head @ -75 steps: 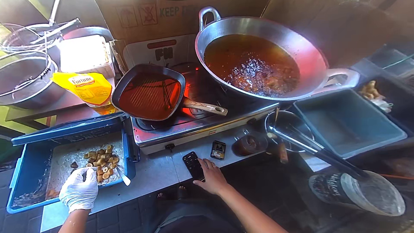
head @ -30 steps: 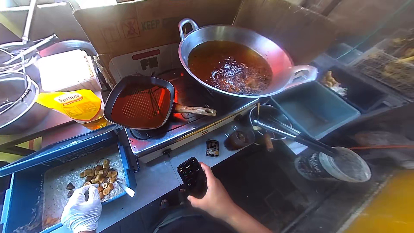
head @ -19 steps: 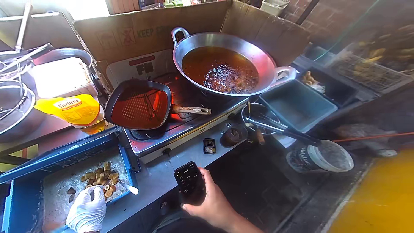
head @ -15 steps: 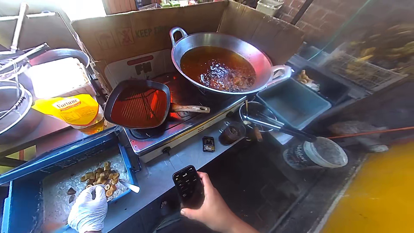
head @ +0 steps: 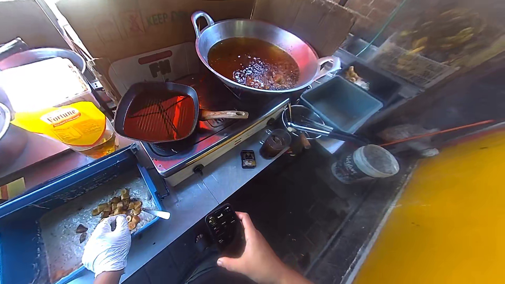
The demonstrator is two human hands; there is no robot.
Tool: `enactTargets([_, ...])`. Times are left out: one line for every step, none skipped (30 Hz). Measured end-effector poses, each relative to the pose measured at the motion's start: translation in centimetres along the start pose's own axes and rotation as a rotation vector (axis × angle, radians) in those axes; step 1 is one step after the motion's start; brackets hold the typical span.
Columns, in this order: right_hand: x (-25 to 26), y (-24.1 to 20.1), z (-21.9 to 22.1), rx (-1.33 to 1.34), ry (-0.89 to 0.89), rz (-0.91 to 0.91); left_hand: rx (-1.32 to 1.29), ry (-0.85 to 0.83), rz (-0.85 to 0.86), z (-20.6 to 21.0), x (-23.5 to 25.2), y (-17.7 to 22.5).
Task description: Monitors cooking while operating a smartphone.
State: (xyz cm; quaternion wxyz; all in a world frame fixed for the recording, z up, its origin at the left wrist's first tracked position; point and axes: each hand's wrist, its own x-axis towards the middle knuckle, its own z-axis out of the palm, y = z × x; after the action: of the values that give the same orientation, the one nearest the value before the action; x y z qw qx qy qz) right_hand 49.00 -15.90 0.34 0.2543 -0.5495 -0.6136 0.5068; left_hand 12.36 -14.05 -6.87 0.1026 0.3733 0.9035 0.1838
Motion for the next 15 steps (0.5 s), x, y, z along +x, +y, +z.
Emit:
enactTargets([-0.2, 0.0, 0.1, -0.009, 0.008, 0.003, -0.007, 0.001, 0.006, 0.1, 0.0, 0.0])
enactTargets([-0.3, 0.0, 0.1, -0.017, 0.014, 0.005, -0.02, -0.001, 0.013, 0.1, 0.1, -0.1])
enactTargets([-0.4, 0.0, 0.1, -0.022, 0.017, 0.005, -0.023, 0.002, 0.016, 0.1, 0.1, -0.1])
enactTargets([-0.4, 0.1, 0.2, -0.017, 0.02, 0.001, -0.023, 0.003, 0.014, 0.1, 0.1, 0.0])
enactTargets([-0.4, 0.2, 0.2, -0.006, 0.022, -0.003, -0.019, 0.001, 0.009, 0.1, 0.1, 0.0])
enactTargets([-0.5, 0.2, 0.1, 0.008, 0.022, -0.005, -0.015, -0.006, 0.004, 0.0, 0.0, 0.1])
enactTargets([-0.5, 0.3, 0.1, 0.024, 0.021, -0.004, -0.013, -0.011, 0.003, 0.0, 0.0, 0.1])
enactTargets([-0.5, 0.3, 0.0, 0.039, 0.02, -0.001, -0.01, -0.013, 0.005, 0.0, 0.0, 0.1])
enactTargets([-0.6, 0.4, 0.0, 0.055, 0.019, 0.002, -0.009, -0.013, 0.004, 0.1, 0.0, 0.1])
enactTargets([-0.6, 0.4, -0.2, 0.068, 0.014, 0.006, -0.011, -0.012, 0.002, 0.1, 0.0, 0.0])
enactTargets([-0.6, 0.5, -0.4, 0.077, 0.011, 0.007, -0.013, -0.011, -0.002, 0.2, 0.0, 0.0])
enactTargets([-0.5, 0.6, -0.6, 0.088, 0.011, 0.003, -0.016, -0.007, -0.008, 0.2, 0.0, 0.0])
enactTargets([-0.5, 0.8, -0.8, 0.102, 0.01, -0.003, -0.014, -0.003, -0.013, 0.2, 0.0, 0.1])
enactTargets([-0.5, 1.0, -1.0, 0.118, 0.01, -0.013, -0.011, 0.0, -0.016, 0.3, 0.0, 0.0])
enactTargets([-0.6, 1.2, -1.4, 0.138, 0.005, -0.029, -0.005, 0.003, -0.017, 0.4, 0.1, 0.0])
